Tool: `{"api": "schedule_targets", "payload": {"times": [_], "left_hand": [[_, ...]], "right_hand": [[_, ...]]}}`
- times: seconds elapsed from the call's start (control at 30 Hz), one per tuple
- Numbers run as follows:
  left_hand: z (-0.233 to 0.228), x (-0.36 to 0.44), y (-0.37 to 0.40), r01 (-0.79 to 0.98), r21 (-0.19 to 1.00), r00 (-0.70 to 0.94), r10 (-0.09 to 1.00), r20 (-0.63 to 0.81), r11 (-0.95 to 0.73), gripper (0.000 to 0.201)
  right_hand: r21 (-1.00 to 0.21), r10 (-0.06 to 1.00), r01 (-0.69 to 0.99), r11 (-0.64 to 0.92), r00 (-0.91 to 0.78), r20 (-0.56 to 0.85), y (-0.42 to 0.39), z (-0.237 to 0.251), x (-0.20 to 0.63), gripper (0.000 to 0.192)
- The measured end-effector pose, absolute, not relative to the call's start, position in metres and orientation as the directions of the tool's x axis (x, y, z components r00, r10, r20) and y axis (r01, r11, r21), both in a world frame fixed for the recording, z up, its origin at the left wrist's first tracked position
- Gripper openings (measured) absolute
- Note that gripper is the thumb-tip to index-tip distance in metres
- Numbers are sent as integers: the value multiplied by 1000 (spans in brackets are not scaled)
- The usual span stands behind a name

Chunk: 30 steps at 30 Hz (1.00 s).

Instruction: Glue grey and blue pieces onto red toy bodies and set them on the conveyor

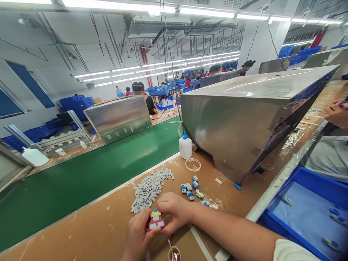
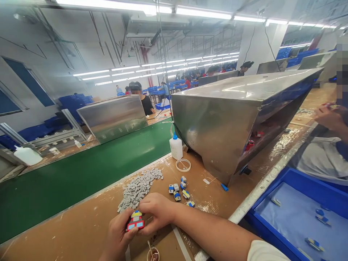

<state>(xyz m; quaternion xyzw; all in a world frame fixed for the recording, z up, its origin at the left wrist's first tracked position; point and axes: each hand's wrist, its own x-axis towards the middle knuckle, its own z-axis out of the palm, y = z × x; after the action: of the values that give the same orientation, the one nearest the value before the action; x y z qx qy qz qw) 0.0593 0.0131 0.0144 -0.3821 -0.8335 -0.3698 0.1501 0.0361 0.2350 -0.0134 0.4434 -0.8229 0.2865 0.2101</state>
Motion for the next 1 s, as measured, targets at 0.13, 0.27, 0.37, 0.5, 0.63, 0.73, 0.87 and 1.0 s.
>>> {"api": "schedule_targets", "payload": {"times": [0.13, 0.27, 0.37, 0.5, 0.63, 0.73, 0.87, 1.0], "left_hand": [[14, 60, 14, 760, 479, -650, 525, 550, 440, 63], [13, 59, 13, 763, 467, -646, 531, 548, 446, 63], [13, 59, 12, 763, 464, -646, 535, 545, 450, 63], [13, 59, 13, 767, 457, -641, 530, 555, 450, 62], [8, 57, 12, 766, 447, -642, 519, 564, 462, 64], [4, 53, 12, 782, 431, -622, 514, 591, 451, 64], [11, 52, 12, 812, 399, -583, 550, 598, 427, 63], [19, 52, 7, 829, 349, -556, 574, 601, 438, 64]], "right_hand": [[-292, -598, -857, 426, -508, 619, 234, -14, 36, 59], [-292, -603, -854, 431, -513, 611, 234, -15, 36, 62], [-295, -602, -855, 427, -512, 613, 234, -14, 36, 61], [-320, -577, -861, 395, -504, 643, 234, -13, 37, 59], [-328, -538, -878, 349, -475, 697, 234, -15, 37, 59], [-309, -560, -871, 383, -485, 672, 234, -17, 36, 59], [-266, -625, -850, 454, -516, 586, 239, -10, 38, 57], [-283, -670, -852, 440, -521, 528, 248, 1, 40, 49]]}}
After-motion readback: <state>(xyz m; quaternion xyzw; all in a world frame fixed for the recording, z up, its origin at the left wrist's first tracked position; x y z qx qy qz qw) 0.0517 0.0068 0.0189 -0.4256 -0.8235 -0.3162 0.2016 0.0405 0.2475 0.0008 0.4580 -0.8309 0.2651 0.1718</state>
